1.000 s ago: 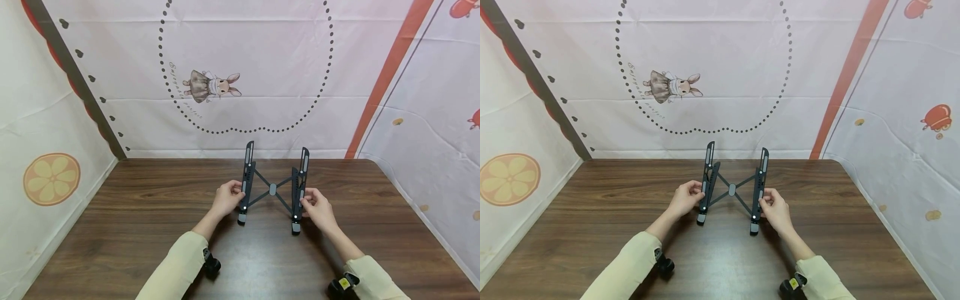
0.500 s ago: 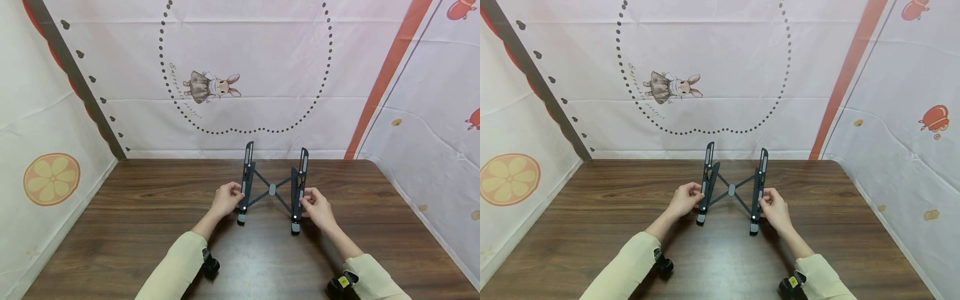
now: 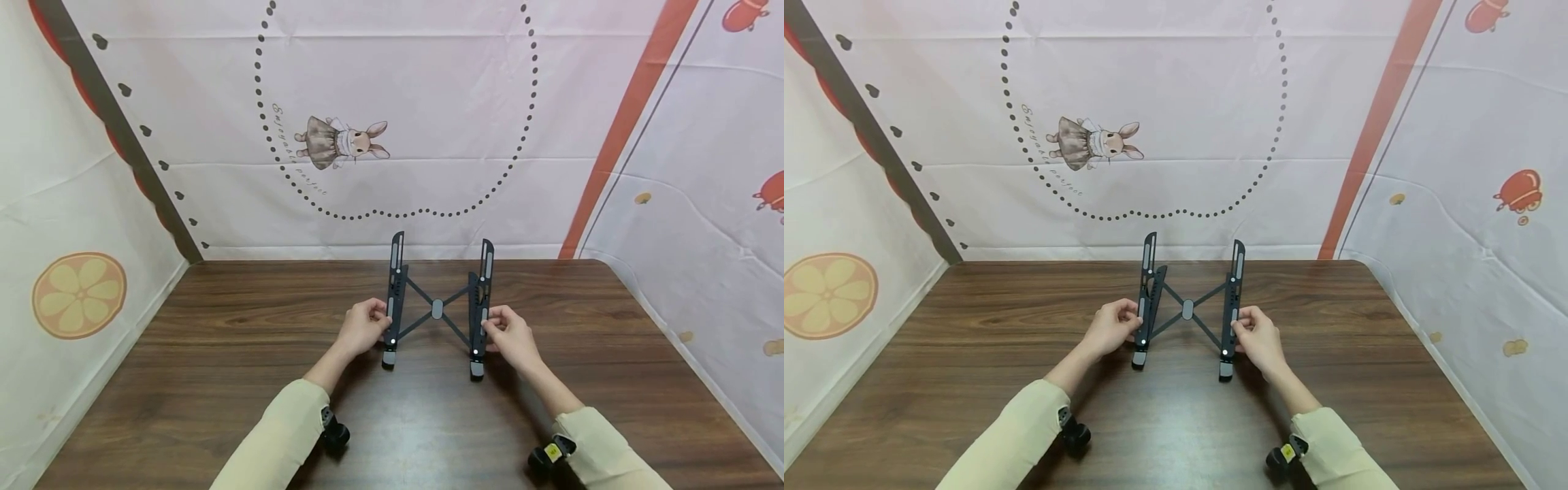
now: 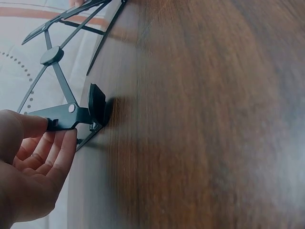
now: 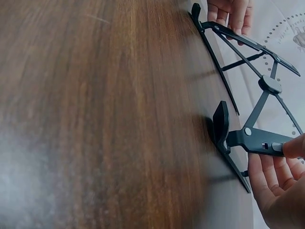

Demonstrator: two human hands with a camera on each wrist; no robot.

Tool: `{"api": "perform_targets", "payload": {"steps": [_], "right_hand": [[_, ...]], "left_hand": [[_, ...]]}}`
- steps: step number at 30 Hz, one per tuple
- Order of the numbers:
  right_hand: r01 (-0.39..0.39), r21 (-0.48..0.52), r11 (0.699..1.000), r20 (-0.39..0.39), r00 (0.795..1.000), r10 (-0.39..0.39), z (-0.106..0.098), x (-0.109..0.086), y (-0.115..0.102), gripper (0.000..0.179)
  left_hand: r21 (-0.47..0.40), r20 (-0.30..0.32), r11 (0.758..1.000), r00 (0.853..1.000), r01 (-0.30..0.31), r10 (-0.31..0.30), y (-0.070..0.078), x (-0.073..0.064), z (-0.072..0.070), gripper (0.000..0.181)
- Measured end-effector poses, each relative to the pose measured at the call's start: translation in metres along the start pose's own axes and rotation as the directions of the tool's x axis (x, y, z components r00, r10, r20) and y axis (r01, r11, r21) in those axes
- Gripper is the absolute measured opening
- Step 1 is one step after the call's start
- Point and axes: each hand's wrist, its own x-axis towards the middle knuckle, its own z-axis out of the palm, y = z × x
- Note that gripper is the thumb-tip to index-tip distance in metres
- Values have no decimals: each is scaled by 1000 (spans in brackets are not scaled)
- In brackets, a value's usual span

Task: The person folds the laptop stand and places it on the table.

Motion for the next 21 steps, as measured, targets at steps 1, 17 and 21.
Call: {"api": "perform_targets", "payload": {"steps": [1, 17, 21], "right_hand": [[-3, 4, 1000, 3, 1000, 3, 1, 0, 0, 21], [-7, 18, 1000, 51, 999, 6, 12, 8, -8, 22], [-6, 11, 1000, 61, 998, 6, 16, 10, -9, 21]], "left_hand": [[-2, 2, 1000, 1000, 2, -2, 0, 0, -1, 19], [13, -6, 1000, 1000, 23, -23, -6, -8, -15, 15], [7, -9, 999, 999, 39, -39, -9, -10, -20, 18]]}}
